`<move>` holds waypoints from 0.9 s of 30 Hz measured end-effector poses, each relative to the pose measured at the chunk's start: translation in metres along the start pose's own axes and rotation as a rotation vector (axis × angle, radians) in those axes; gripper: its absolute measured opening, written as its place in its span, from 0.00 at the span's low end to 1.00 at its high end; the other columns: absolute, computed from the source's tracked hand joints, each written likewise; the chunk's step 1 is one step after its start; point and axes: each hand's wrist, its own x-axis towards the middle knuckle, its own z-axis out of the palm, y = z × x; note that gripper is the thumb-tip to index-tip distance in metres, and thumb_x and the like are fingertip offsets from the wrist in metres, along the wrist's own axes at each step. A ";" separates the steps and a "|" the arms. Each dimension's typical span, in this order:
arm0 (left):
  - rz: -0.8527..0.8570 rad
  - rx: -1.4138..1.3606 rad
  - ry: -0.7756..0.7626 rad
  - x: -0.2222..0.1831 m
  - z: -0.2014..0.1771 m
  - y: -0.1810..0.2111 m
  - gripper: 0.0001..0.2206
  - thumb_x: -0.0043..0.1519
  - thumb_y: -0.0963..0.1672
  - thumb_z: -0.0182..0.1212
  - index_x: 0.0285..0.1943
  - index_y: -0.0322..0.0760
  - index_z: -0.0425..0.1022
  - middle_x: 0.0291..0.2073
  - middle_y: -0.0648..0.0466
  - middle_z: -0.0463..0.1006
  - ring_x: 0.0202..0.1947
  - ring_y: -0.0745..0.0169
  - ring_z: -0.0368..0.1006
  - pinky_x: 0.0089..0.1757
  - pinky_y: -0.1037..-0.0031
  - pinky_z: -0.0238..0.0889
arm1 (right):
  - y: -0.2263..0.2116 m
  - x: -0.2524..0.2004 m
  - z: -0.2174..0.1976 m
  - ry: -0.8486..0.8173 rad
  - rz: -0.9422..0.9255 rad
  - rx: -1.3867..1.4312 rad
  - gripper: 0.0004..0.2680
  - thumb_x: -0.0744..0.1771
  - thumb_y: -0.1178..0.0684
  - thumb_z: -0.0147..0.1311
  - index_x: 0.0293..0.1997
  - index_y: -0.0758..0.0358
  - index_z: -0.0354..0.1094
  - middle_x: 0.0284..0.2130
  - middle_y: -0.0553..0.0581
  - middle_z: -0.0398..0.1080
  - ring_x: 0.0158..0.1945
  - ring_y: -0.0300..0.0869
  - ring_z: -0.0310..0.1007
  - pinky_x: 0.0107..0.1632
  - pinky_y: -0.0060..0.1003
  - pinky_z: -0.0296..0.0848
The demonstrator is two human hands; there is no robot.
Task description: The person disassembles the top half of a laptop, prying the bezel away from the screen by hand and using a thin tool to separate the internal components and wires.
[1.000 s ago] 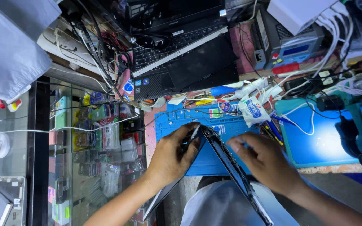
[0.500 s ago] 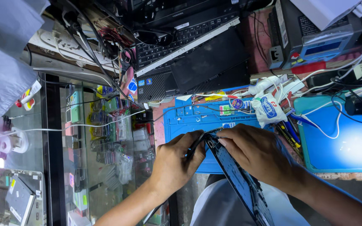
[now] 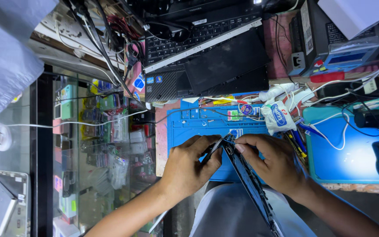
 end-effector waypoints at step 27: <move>-0.048 -0.038 -0.086 0.003 -0.002 -0.001 0.12 0.62 0.45 0.61 0.51 0.34 0.79 0.35 0.45 0.82 0.24 0.51 0.81 0.29 0.68 0.74 | 0.001 0.010 -0.013 -0.111 0.091 -0.102 0.07 0.66 0.53 0.58 0.44 0.62 0.75 0.31 0.56 0.79 0.29 0.40 0.80 0.32 0.35 0.75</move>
